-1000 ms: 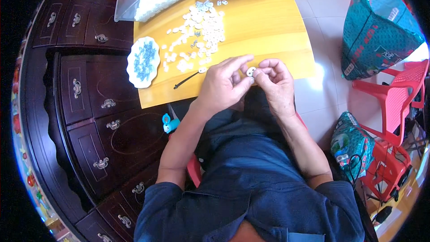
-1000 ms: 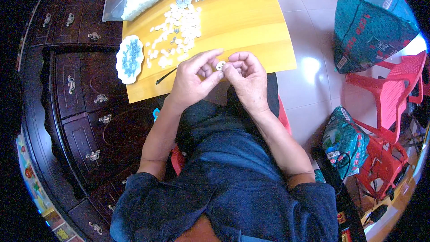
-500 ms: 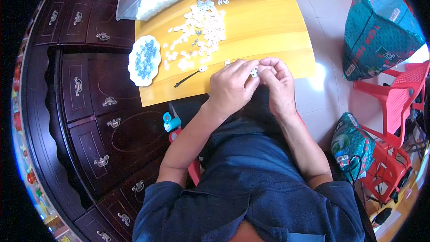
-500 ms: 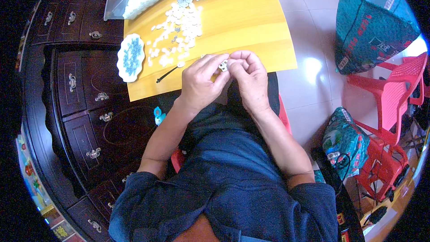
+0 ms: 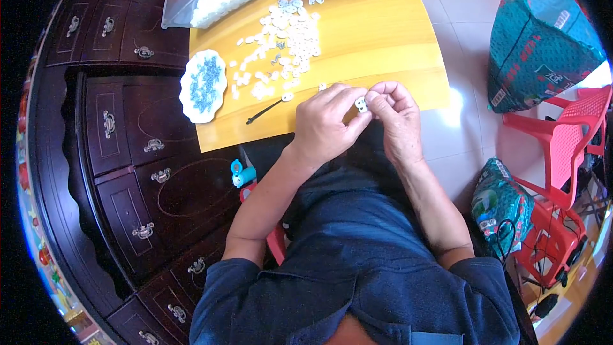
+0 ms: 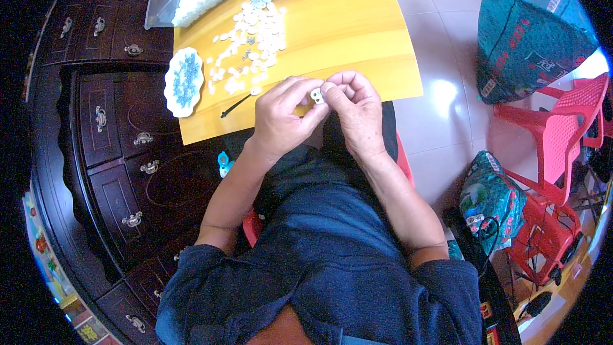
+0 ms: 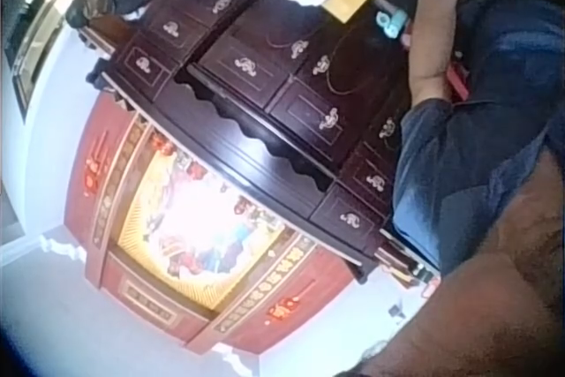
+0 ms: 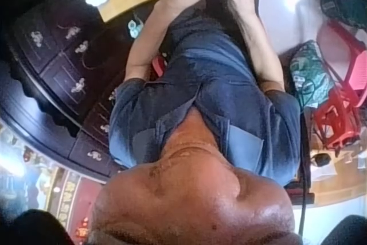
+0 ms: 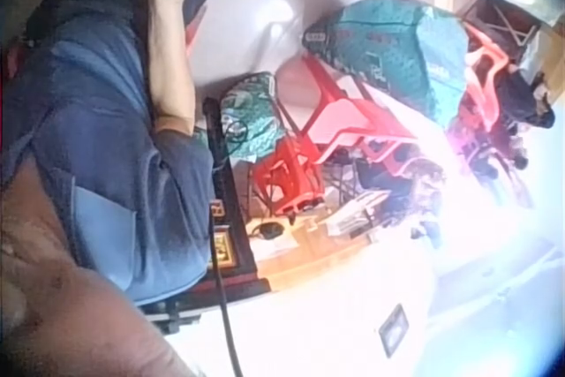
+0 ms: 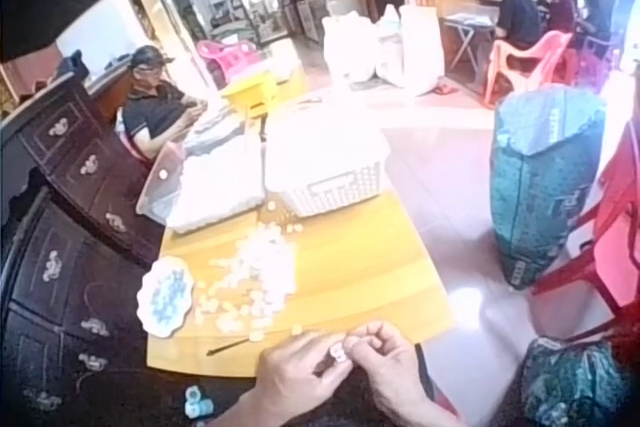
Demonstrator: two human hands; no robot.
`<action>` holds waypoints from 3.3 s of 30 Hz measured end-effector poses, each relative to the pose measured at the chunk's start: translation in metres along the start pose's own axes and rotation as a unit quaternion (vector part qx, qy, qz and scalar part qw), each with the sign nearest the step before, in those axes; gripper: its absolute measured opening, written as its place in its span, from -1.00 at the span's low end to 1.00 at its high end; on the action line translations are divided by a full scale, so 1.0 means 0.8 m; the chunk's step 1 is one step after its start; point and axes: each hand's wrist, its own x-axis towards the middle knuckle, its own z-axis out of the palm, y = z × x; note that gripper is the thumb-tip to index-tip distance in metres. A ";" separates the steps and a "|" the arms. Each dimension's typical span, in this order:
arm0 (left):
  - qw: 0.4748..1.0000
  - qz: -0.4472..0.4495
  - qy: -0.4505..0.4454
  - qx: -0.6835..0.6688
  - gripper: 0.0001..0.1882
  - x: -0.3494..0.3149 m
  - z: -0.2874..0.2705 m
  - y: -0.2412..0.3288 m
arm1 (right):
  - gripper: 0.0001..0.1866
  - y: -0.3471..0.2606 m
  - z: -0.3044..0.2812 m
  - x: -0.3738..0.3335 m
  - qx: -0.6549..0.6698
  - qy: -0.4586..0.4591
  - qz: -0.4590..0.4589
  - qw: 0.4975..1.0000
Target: Assembling small white plastic components by hand and using tweezers to manipulate smaller parts.
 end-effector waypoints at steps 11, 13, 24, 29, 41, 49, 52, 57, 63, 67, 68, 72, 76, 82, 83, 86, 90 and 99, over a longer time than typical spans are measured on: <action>1.000 -0.014 -0.011 -0.024 -0.73 0.001 -0.001 -0.002 | -0.90 0.000 -0.002 -0.001 0.002 -0.003 -0.003 1.000; 1.000 0.019 0.007 -0.013 -0.73 0.002 0.000 -0.004 | -0.91 0.001 -0.002 0.000 -0.001 0.003 -0.007 1.000; 0.999 0.036 0.017 -0.010 -0.76 0.002 0.003 -0.005 | -0.92 0.002 -0.002 -0.001 -0.001 0.016 -0.011 1.000; 0.997 0.054 0.038 -0.042 -0.82 0.003 0.009 -0.009 | -0.92 0.001 -0.004 -0.003 -0.003 0.028 -0.007 1.000; 0.994 -0.031 -0.007 -0.106 -0.79 0.008 -0.002 0.000 | -0.93 -0.003 0.002 -0.001 -0.027 0.033 -0.046 0.998; 0.994 -0.038 -0.005 -0.105 -0.83 0.008 0.008 -0.006 | -0.95 -0.004 0.000 -0.005 -0.068 0.038 -0.069 0.995; 0.996 -0.010 0.001 -0.093 -0.81 0.010 0.009 -0.011 | -0.95 -0.006 0.001 -0.002 -0.082 0.037 -0.072 0.993; 0.995 -0.008 -0.003 -0.097 -0.76 0.014 0.009 -0.008 | -0.95 -0.008 0.000 0.001 -0.074 0.042 -0.075 0.994; 0.991 -0.033 -0.053 -0.121 -0.78 0.025 0.002 -0.001 | -0.96 -0.013 -0.003 0.001 -0.077 0.043 -0.074 0.993; 0.991 -0.018 -0.073 -0.107 -0.79 0.030 -0.003 -0.007 | -0.93 -0.010 -0.008 0.004 -0.082 0.035 -0.057 0.994; 0.991 -0.014 -0.076 -0.107 -0.79 0.033 -0.005 -0.008 | -0.93 -0.010 -0.008 0.004 -0.080 0.037 -0.060 0.994; 0.981 -0.114 -0.130 -0.088 -0.86 0.046 -0.011 -0.023 | -0.90 -0.013 -0.006 0.006 -0.080 0.077 -0.101 0.989; 0.959 -0.180 -0.177 -0.129 -0.87 0.101 -0.036 -0.041 | -0.89 -0.040 -0.007 0.013 -0.046 0.133 -0.182 0.973; 0.968 -0.108 0.039 -0.225 -0.58 0.230 -0.072 -0.008 | -0.85 -0.110 -0.099 0.034 -0.029 0.238 -0.197 0.951; 0.973 -0.106 0.026 -0.204 -0.57 0.228 -0.066 -0.008 | -0.84 -0.118 -0.125 0.038 -0.028 0.245 -0.177 0.953; 0.973 -0.134 -0.076 -0.174 -0.65 0.184 -0.026 -0.025 | -0.81 -0.112 -0.230 0.048 -0.058 0.268 -0.142 0.951; 0.972 -0.157 -0.138 -0.105 -0.77 0.089 0.032 -0.039 | -0.81 -0.029 -0.335 0.074 -0.131 0.295 -0.040 0.946; 0.997 -0.041 -0.068 0.017 -0.91 0.083 0.081 -0.031 | -0.83 0.158 -0.400 0.193 -0.467 0.263 0.048 0.843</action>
